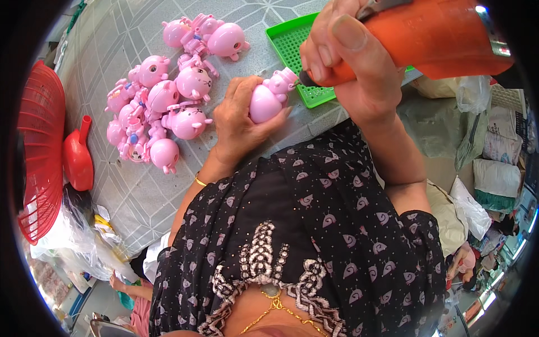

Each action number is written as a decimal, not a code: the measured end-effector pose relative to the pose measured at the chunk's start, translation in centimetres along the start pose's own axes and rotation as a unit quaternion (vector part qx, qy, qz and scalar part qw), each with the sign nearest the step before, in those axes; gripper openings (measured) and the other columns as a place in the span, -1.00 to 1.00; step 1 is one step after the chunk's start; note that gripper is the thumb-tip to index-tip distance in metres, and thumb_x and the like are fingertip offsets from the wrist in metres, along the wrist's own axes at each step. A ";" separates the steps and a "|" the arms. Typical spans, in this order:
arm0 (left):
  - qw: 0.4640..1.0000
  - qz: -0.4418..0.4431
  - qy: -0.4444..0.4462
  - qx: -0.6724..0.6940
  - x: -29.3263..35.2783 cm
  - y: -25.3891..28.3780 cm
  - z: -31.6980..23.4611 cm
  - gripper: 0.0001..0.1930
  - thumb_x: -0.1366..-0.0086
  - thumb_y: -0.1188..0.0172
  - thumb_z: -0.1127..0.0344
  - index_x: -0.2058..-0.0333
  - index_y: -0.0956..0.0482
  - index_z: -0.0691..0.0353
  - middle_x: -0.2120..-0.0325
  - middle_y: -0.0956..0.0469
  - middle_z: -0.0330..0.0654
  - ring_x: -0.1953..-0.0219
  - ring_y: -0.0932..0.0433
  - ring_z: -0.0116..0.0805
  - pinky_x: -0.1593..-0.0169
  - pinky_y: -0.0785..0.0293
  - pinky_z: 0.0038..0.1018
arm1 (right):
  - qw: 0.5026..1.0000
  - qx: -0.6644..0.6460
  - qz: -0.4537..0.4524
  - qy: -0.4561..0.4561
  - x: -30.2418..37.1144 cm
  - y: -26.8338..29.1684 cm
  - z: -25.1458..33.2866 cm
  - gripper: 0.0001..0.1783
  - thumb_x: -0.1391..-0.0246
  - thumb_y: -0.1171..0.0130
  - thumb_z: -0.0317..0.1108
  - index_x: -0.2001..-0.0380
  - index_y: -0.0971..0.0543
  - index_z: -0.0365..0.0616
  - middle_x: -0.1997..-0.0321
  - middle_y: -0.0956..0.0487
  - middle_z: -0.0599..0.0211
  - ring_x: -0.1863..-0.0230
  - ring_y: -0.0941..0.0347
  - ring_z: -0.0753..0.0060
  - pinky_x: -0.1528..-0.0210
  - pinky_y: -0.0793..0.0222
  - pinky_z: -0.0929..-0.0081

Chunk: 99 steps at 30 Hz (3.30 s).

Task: The person assembles plastic toy figures by fitting the pieces together by hand and driving screws into them with an electric screwdriver.

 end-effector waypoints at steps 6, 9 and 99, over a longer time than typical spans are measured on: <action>1.000 -0.008 -0.025 -0.014 0.1 -0.2 0.3 -0.41 0.07 -0.58 0.17 0.06 -0.54 0.21 0.25 -0.55 -0.09 0.36 -0.63 -0.09 0.34 -0.58 -0.25 | 1.000 0.002 0.006 -0.003 0.1 0.0 -0.1 -0.74 -0.36 -0.05 -0.09 0.12 -0.43 -0.04 0.40 -0.39 0.43 0.49 -0.33 0.53 0.26 -0.33 0.41; 0.998 -0.016 -0.048 -0.024 0.1 -0.2 0.3 -0.40 0.05 -0.55 0.13 0.05 -0.50 0.19 0.25 -0.52 -0.11 0.41 -0.62 -0.06 0.39 -0.56 -0.21 | 1.000 0.007 0.009 -0.008 0.1 -0.2 -0.2 -0.74 -0.35 -0.06 -0.10 0.11 -0.43 -0.04 0.40 -0.39 0.43 0.50 -0.33 0.53 0.27 -0.33 0.41; 0.859 0.024 0.216 0.464 0.0 11.2 0.9 -0.60 -0.36 -0.27 0.07 0.05 -0.59 0.31 0.28 -0.66 -0.17 0.37 -0.63 -0.47 0.45 -0.54 -0.55 | 0.994 0.034 0.009 -0.100 3.6 -7.6 -8.9 -0.46 -0.28 -0.14 -0.59 -0.32 -0.36 -0.25 -0.18 -0.49 0.32 -0.15 -0.44 0.51 -0.24 -0.37 0.49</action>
Point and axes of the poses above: each hand's wrist, its own x-axis away from the middle knuckle, its own y-axis out of the back of the hand, z = x × y, the point moved 4 cm from there along -x, towards the middle knuckle
